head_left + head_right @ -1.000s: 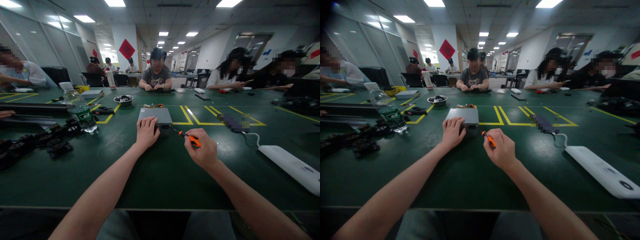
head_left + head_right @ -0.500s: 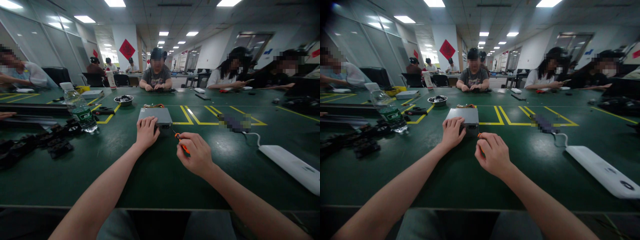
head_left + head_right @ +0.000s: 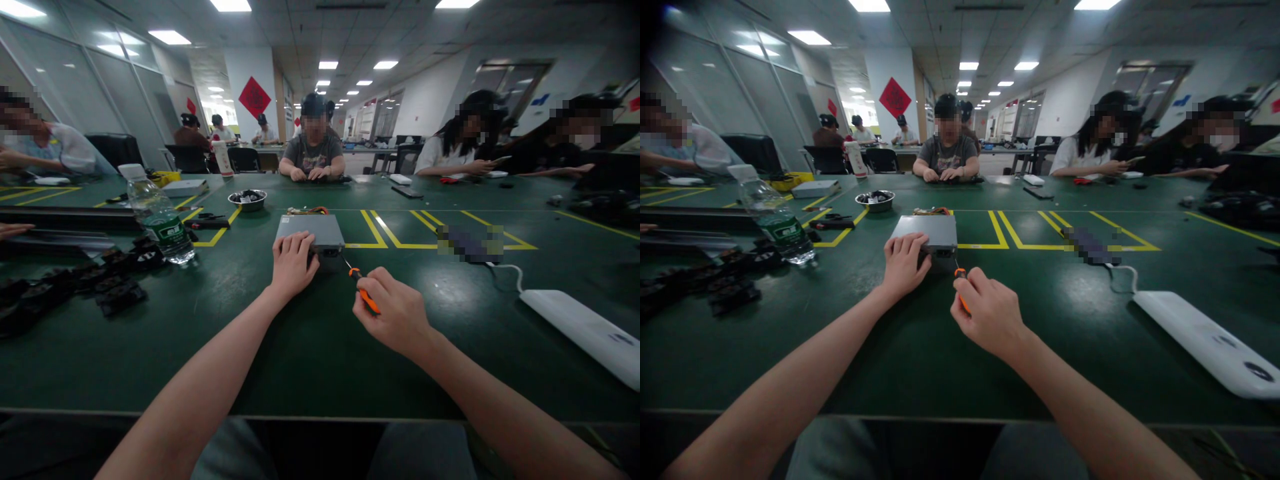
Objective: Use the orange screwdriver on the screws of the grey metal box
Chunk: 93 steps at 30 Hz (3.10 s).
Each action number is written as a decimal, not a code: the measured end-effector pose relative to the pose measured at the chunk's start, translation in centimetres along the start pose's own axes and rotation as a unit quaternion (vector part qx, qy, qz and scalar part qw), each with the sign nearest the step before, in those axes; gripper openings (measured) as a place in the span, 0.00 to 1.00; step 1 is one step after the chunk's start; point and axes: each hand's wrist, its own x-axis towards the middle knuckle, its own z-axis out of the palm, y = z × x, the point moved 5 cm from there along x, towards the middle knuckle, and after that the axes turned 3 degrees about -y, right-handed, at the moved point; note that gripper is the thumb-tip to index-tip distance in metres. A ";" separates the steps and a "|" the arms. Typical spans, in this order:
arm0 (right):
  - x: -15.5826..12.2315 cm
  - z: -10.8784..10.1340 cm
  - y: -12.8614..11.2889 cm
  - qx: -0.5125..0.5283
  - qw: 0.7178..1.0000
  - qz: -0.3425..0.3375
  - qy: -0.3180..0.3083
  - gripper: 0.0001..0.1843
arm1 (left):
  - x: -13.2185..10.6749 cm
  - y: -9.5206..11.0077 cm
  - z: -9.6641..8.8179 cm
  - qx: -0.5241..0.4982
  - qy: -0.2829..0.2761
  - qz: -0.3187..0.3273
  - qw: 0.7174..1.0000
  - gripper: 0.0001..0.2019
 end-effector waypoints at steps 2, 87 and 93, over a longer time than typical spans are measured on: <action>0.0 0.2 -0.1 0.034 0.999 0.018 -0.020 0.05 | 0.0 0.0 0.0 0.001 -0.001 0.000 1.000 0.19; -0.2 0.4 2.4 0.183 0.953 0.218 -0.099 0.18 | -0.1 -0.1 0.1 0.002 0.015 0.001 1.000 0.18; 0.2 -0.1 0.9 0.122 0.984 0.111 -0.067 0.06 | -0.1 0.0 0.1 0.000 0.013 0.000 1.000 0.18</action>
